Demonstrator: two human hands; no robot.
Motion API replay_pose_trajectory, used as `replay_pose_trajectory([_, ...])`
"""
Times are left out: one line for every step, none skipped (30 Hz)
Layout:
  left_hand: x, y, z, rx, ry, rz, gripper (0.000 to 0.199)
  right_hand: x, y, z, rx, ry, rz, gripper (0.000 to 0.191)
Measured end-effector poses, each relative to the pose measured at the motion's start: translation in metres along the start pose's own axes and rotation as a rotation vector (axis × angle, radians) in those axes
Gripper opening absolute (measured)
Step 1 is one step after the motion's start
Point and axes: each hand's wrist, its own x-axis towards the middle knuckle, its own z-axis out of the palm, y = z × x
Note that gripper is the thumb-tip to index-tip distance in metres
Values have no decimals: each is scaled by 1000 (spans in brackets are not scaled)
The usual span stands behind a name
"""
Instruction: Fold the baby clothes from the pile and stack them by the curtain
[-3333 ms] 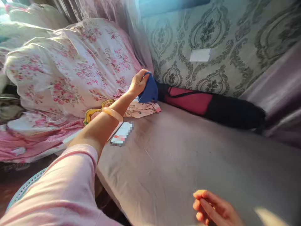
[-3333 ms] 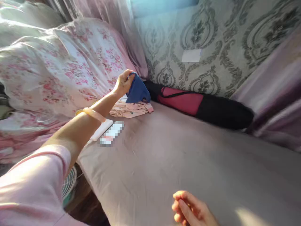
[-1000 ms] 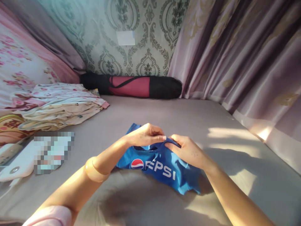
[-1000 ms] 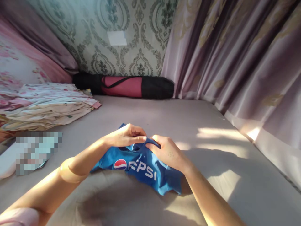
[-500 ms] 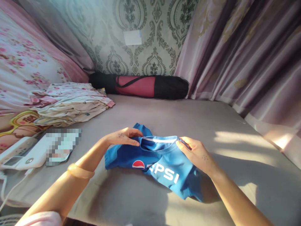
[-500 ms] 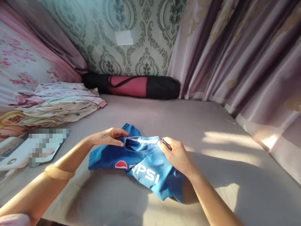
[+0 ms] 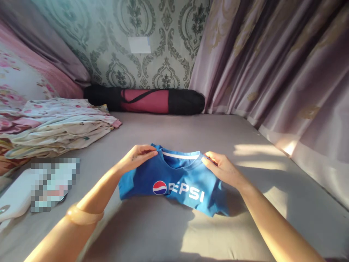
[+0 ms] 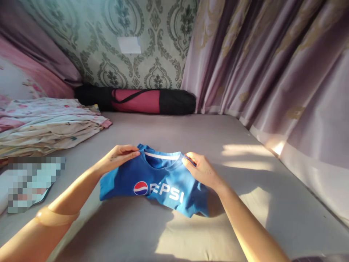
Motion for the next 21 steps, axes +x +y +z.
replay_pose_trajectory([0,5,-1,0,44,21,43,2,-2,-1,-2,14,-18,27])
replay_pose_trajectory([0,11,-3,3,97,46,44,5,-5,-3,-7,38,-39,27])
replay_pose_trajectory([1,18,-4,5,156,73,45,9,-9,-5,-13,70,-64,28])
replay_pose_trajectory([3,25,-6,10,217,102,45,14,-14,-7,-20,110,-91,28])
replay_pose_trajectory([5,32,-8,24,279,134,45,19,-19,-10,-30,155,-118,29])
replay_pose_trajectory([8,41,-11,47,341,171,45,25,-25,-14,-42,204,-149,30])
replay_pose_trajectory([11,49,-14,86,400,218,43,30,-32,-18,-57,257,-183,31])
replay_pose_trajectory([14,59,-18,144,458,275,41,36,-39,-23,-78,309,-220,32])
replay_pose_trajectory([17,69,-23,221,518,340,39,41,-47,-28,-107,359,-260,32])
replay_pose_trajectory([19,80,-28,316,579,410,37,46,-56,-33,-149,410,-300,32])
replay_pose_trajectory([20,91,-34,424,636,478,35,50,-65,-38,-203,461,-339,32])
replay_pose_trajectory([20,101,-40,544,686,542,34,53,-74,-44,-269,514,-377,32])
replay_pose_trajectory([20,111,-46,669,727,596,34,55,-83,-49,-346,565,-415,31])
replay_pose_trajectory([18,120,-52,789,766,638,34,57,-91,-54,-428,613,-453,30])
replay_pose_trajectory([17,128,-58,897,806,669,34,58,-99,-58,-510,657,-491,30])
replay_pose_trajectory([16,134,-64,987,847,690,33,59,-106,-61,-587,695,-526,30])
replay_pose_trajectory([14,139,-69,1056,900,710,32,59,-112,-63,-655,730,-555,30])
replay_pose_trajectory([13,142,-73,1103,959,732,31,58,-117,-65,-711,759,-579,31])
replay_pose_trajectory([12,145,-77,1128,1010,755,30,57,-121,-66,-755,782,-598,32])
replay_pose_trajectory([10,148,-80,1128,1038,786,29,55,-125,-67,-782,798,-619,32])
replay_pose_trajectory([8,151,-82,1095,1041,824,29,53,-129,-68,-790,804,-645,32])
